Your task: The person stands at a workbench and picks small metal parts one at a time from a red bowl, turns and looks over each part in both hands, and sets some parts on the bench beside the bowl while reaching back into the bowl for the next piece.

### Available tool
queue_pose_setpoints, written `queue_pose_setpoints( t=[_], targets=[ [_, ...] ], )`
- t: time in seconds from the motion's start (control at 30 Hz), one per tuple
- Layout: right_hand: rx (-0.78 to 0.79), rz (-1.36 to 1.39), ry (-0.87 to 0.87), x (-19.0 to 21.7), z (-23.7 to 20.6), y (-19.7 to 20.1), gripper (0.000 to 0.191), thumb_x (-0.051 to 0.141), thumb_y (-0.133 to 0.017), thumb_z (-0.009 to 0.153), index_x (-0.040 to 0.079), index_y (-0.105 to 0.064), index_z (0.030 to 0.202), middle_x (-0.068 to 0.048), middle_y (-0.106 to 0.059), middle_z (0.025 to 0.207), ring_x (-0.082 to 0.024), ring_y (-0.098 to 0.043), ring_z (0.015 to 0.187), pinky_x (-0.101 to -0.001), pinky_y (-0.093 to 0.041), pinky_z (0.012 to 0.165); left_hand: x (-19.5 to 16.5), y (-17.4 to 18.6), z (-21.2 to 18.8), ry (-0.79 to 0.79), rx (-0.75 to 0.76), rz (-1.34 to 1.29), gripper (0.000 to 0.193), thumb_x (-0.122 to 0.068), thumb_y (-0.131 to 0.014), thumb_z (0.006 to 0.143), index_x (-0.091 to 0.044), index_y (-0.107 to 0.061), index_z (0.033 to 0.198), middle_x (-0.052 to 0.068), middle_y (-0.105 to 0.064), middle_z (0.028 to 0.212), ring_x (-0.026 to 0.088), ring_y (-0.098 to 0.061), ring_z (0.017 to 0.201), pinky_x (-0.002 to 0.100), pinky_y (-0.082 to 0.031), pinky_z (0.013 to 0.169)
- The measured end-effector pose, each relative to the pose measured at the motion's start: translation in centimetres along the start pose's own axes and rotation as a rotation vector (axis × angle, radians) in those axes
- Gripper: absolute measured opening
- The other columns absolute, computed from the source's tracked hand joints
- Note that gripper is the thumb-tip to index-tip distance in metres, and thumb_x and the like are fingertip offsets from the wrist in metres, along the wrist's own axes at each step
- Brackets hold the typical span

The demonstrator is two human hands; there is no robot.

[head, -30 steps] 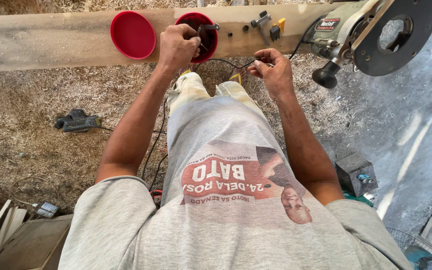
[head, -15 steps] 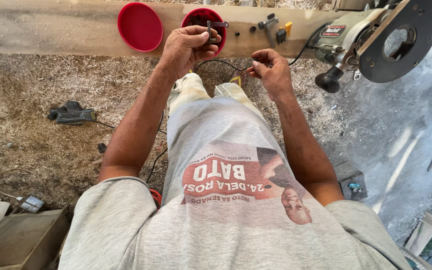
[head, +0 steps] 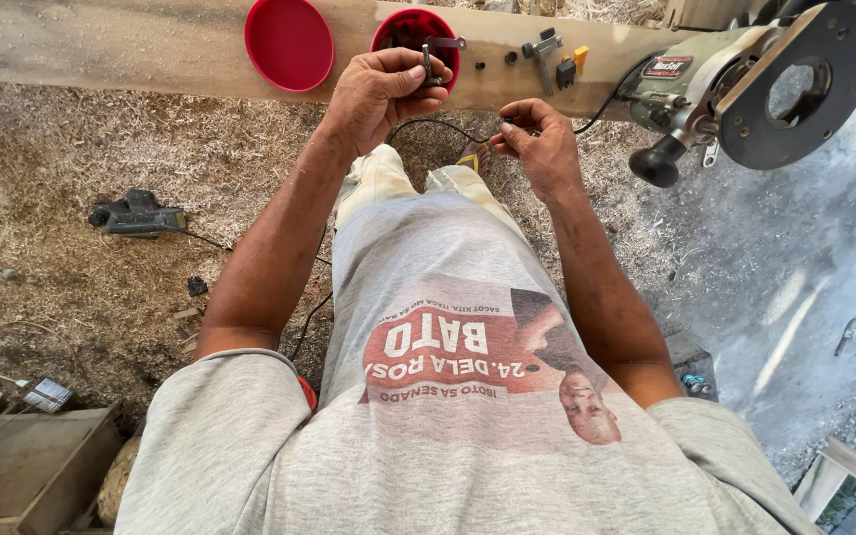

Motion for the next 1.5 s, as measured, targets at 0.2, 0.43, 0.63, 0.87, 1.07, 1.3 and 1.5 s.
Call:
queue_pose_setpoints(
  t=[0.2, 0.43, 0.63, 0.87, 1.07, 1.3, 1.5],
  targets=[
    [0.02, -0.001, 0.006, 0.0, 0.1, -0.8, 0.014, -0.004, -0.062, 0.1, -0.001, -0.066, 0.114, -0.009, -0.067, 0.101, -0.014, -0.074, 0.085, -0.024, -0.066, 0.074, 0.0, 0.2, -0.7, -0.025, 0.015, -0.005, 0.014, -0.003, -0.064, 0.103, 0.004, -0.073, 0.112, 0.017, -0.076, 0.112, 0.021, -0.078, 0.094, 0.033, -0.069, 0.082],
    [0.041, -0.029, 0.016, 0.2, -0.1, -1.7, 0.014, -0.003, -0.063, 0.1, -0.001, -0.066, 0.114, -0.011, -0.067, 0.104, -0.015, -0.075, 0.087, -0.0246, -0.068, 0.077, 0.0, 0.7, -1.4, -0.073, 0.02, 0.038, 0.013, 0.001, -0.07, 0.099, 0.004, -0.073, 0.111, 0.018, -0.076, 0.108, 0.023, -0.078, 0.095, 0.036, -0.07, 0.084],
    [0.059, -0.001, 0.064, 1.6, -0.6, -2.4, 0.014, -0.002, -0.064, 0.1, -0.001, -0.066, 0.114, -0.011, -0.069, 0.106, -0.017, -0.075, 0.086, -0.0267, -0.067, 0.077, -0.2, 0.8, -2.0, -0.093, 0.015, 0.065, 0.012, 0.0, -0.071, 0.098, 0.003, -0.073, 0.11, 0.015, -0.077, 0.106, 0.022, -0.078, 0.094, 0.034, -0.07, 0.084],
    [0.115, 0.016, 0.436, 7.7, -2.6, -3.8, 0.013, -0.001, -0.068, 0.105, 0.003, -0.068, 0.117, -0.009, -0.074, 0.106, -0.015, -0.073, 0.096, -0.0284, -0.065, 0.086, -0.2, 0.0, -2.2, -0.079, -0.014, 0.151, 0.013, -0.003, -0.071, 0.098, 0.002, -0.073, 0.11, 0.013, -0.077, 0.101, 0.02, -0.079, 0.092, 0.033, -0.07, 0.081],
    [0.14, 0.033, 0.659, 12.5, -4.8, -5.1, 0.014, -0.005, -0.066, 0.108, 0.003, -0.066, 0.12, -0.005, -0.073, 0.113, -0.012, -0.072, 0.103, -0.0258, -0.061, 0.092, -0.9, -2.3, -2.5, -0.135, 0.006, 0.289, 0.015, -0.008, -0.07, 0.1, 0.002, -0.072, 0.112, 0.012, -0.077, 0.098, 0.018, -0.079, 0.088, 0.032, -0.071, 0.081],
    [0.106, -0.044, 0.712, 13.4, -4.9, -5.4, 0.016, -0.006, -0.066, 0.109, 0.001, -0.066, 0.123, -0.006, -0.073, 0.115, -0.013, -0.072, 0.106, -0.0275, -0.062, 0.096, -2.0, -5.0, -3.6, -0.198, 0.011, 0.485, 0.02, -0.014, -0.07, 0.102, 0.002, -0.074, 0.114, 0.009, -0.077, 0.091, 0.013, -0.077, 0.08, 0.029, -0.07, 0.074],
    [0.135, 0.041, 0.621, 12.7, -4.0, -4.3, 0.016, -0.006, -0.066, 0.107, 0.002, -0.067, 0.121, -0.011, -0.076, 0.11, -0.016, -0.075, 0.099, -0.0289, -0.065, 0.089, -2.8, -6.1, -4.3, -0.228, 0.006, 0.599, 0.028, -0.023, -0.07, 0.101, 0.0, -0.075, 0.115, 0.008, -0.077, 0.085, 0.011, -0.077, 0.074, 0.027, -0.07, 0.068]
  ],
)
Point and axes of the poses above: each hand's wrist, its own z-axis towards the middle knuckle, its own y-axis out of the back of the hand, x = y × z, the point moved 8 cm from there along z, towards the middle knuckle
